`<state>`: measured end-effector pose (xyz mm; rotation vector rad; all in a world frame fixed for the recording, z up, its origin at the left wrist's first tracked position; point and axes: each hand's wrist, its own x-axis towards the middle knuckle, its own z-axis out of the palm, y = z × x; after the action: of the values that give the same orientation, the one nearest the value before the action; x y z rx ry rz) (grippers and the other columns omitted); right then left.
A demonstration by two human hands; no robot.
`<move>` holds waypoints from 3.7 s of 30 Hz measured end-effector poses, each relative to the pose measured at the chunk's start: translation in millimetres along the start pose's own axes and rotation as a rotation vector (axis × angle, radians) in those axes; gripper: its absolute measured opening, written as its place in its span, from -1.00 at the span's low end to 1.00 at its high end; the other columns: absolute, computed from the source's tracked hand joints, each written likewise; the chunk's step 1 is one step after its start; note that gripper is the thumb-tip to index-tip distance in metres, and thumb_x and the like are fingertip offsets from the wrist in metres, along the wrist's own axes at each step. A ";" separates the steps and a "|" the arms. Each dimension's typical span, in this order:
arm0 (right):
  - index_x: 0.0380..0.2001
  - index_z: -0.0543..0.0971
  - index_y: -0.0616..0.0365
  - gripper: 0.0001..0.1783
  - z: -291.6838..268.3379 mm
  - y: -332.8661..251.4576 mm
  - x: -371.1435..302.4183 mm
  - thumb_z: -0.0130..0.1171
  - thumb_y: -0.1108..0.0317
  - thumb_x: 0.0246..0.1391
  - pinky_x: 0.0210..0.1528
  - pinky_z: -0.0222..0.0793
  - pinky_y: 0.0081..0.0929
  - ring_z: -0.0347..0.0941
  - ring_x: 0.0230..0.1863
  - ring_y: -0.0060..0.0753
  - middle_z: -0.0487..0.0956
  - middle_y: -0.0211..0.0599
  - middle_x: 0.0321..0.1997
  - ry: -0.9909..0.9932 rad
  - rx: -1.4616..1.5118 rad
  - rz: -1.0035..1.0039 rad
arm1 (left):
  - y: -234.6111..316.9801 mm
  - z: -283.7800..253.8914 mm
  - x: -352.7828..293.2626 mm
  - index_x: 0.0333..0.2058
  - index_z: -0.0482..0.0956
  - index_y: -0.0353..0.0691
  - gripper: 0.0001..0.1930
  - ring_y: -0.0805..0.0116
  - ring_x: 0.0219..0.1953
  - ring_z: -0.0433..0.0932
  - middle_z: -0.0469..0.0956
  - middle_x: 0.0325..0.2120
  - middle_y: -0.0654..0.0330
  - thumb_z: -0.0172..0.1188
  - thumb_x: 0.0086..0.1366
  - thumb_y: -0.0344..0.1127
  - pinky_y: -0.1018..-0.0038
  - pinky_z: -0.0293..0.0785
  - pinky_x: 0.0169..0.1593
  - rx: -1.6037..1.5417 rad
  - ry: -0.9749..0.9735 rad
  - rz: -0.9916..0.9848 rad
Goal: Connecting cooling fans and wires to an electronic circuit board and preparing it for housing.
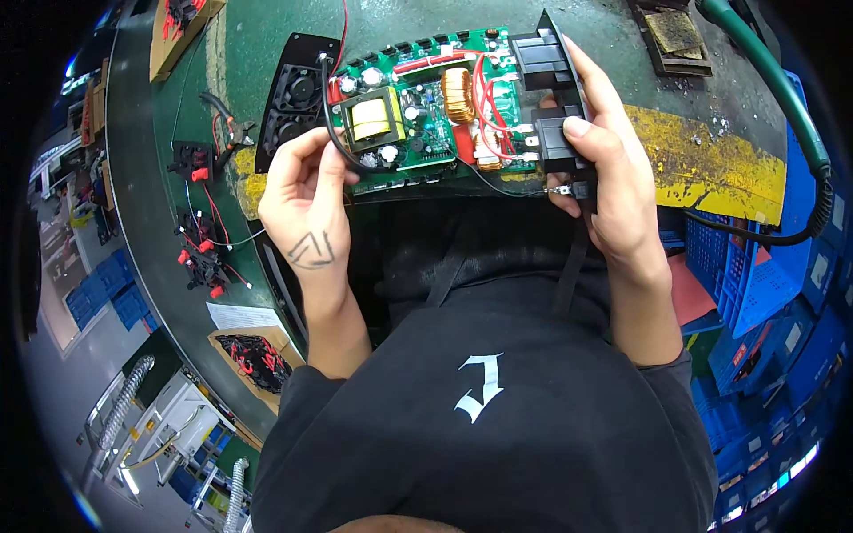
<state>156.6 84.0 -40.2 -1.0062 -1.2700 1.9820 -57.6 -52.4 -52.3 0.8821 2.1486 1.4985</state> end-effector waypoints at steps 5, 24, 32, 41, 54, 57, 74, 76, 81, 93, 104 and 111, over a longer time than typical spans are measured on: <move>0.50 0.13 0.21 -0.22 1.6 -0.5 0.3 -0.10 0.20 0.22 -0.65 0.17 -0.74 0.28 -0.56 -0.74 0.48 -0.21 0.00 0.009 -0.010 -0.002 | 4.6 6.9 -12.5 -0.22 0.65 -0.41 -0.88 0.61 -0.39 0.52 0.62 -0.23 0.17 0.34 0.27 -0.56 0.64 0.49 -0.28 -0.016 0.084 0.134; 0.47 0.15 0.28 -0.23 1.6 0.3 0.3 -0.09 0.21 0.23 -0.64 0.16 -0.74 0.30 -0.55 -0.74 0.49 -0.22 0.00 0.013 -0.003 -0.007 | 19.1 14.8 -2.3 0.31 0.30 -0.35 -0.47 0.63 -0.29 0.58 0.66 -0.20 0.13 0.16 0.40 -0.62 0.73 0.43 -0.23 -0.252 0.012 -0.078; 0.47 0.15 0.30 -0.24 -2.4 5.0 -0.1 -0.07 0.24 0.24 -0.64 0.15 -0.73 0.29 -0.56 -0.75 0.52 -0.19 0.02 -0.021 0.041 -0.030 | 10.4 20.1 -5.2 -0.10 0.74 -0.32 -0.80 0.62 -0.40 0.50 0.64 -0.28 0.24 0.28 0.33 -0.59 0.68 0.40 -0.31 -0.020 0.081 0.090; 0.47 0.16 0.27 -0.18 0.7 4.4 -0.1 -0.04 0.13 0.19 -0.67 0.21 -0.69 0.38 -0.56 -0.64 0.53 -0.12 0.04 0.055 -0.016 0.023 | 25.6 23.6 -22.6 -0.25 0.75 -0.24 -0.81 0.23 -0.23 0.57 0.67 -0.27 0.16 0.45 0.12 -0.53 0.36 0.48 -0.13 0.159 0.041 0.514; 0.42 0.18 0.43 -0.26 19.1 -14.1 -2.1 -0.02 0.38 0.18 0.38 0.22 -0.42 0.38 0.29 -0.32 0.43 -0.05 0.32 0.103 0.144 0.078 | 39.9 70.2 -63.9 -0.34 0.69 -0.20 -0.86 0.20 -0.24 0.44 0.51 -0.34 0.18 0.46 0.13 -0.40 0.38 0.36 -0.12 0.052 -0.283 0.244; 0.41 0.18 0.43 -0.27 22.6 -11.8 -4.3 -0.03 0.39 0.19 0.36 0.23 -0.44 0.38 0.27 -0.35 0.43 -0.07 0.32 0.129 0.205 0.078 | 35.3 74.0 -68.6 -0.36 0.68 -0.21 -0.89 0.22 -0.22 0.41 0.46 -0.34 0.18 0.44 0.18 -0.38 0.38 0.32 -0.10 -0.052 -0.246 0.144; 0.48 0.03 0.42 -0.18 29.4 -16.8 -10.4 0.00 0.37 0.21 0.49 0.04 -0.35 0.22 0.43 -0.28 0.28 -0.02 0.44 0.076 0.130 0.056 | 34.7 69.1 -67.3 -0.33 0.64 -0.35 -0.89 0.45 -0.29 0.38 0.41 -0.29 0.19 0.41 0.26 -0.47 0.59 0.31 -0.21 0.056 -0.252 0.292; 0.48 0.02 0.42 -0.18 30.2 -16.6 -10.4 0.00 0.37 0.21 0.49 0.04 -0.35 0.21 0.44 -0.28 0.28 -0.02 0.45 0.076 0.121 0.056 | 30.7 69.8 -64.4 -0.32 0.67 -0.34 -0.88 0.40 -0.27 0.42 0.43 -0.30 0.18 0.43 0.22 -0.47 0.57 0.35 -0.20 0.115 -0.221 0.443; 0.48 0.03 0.41 -0.17 -15.9 49.5 41.3 0.01 0.34 0.21 0.48 0.05 -0.35 0.22 0.42 -0.29 0.28 -0.02 0.44 -0.621 0.240 -0.849 | 35.9 73.0 -58.0 -0.26 0.74 -0.31 -0.79 0.30 -0.33 0.48 0.50 -0.34 0.16 0.51 0.10 -0.46 0.48 0.40 -0.26 0.164 -0.139 0.657; 0.47 0.05 0.42 -0.19 -20.5 55.7 49.6 0.00 0.30 0.22 0.45 0.09 -0.34 0.26 0.39 -0.29 0.29 -0.02 0.44 -0.676 0.288 -0.843 | 16.6 79.2 -43.2 -0.31 0.76 -0.29 -0.69 0.28 -0.40 0.49 0.53 -0.44 0.24 0.54 -0.10 -0.37 0.42 0.42 -0.36 0.010 -0.162 0.828; 0.47 0.02 0.45 -0.21 29.4 -8.1 3.3 -0.09 0.33 0.25 0.48 0.01 -0.32 0.22 0.42 -0.25 0.27 0.03 0.44 -0.277 0.157 -0.345 | 20.3 70.9 -43.0 -0.36 0.76 -0.28 -0.70 0.29 -0.39 0.50 0.56 -0.44 0.25 0.58 -0.12 -0.38 0.42 0.41 -0.35 0.126 -0.176 0.915; 0.47 0.00 0.49 -0.21 -11.4 34.0 24.1 -0.14 0.28 0.27 0.50 -0.03 -0.30 0.19 0.43 -0.20 0.24 0.05 0.46 -0.574 0.106 -0.844 | 29.4 78.6 -39.2 -0.39 0.66 -0.47 -0.71 0.24 -0.45 0.50 0.53 -0.47 0.15 0.49 -0.14 -0.47 0.43 0.41 -0.43 0.079 -0.237 0.985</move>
<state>150.5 95.4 -81.4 0.2034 -1.5100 1.6353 28.1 -17.3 -55.3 2.2213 1.6411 1.5496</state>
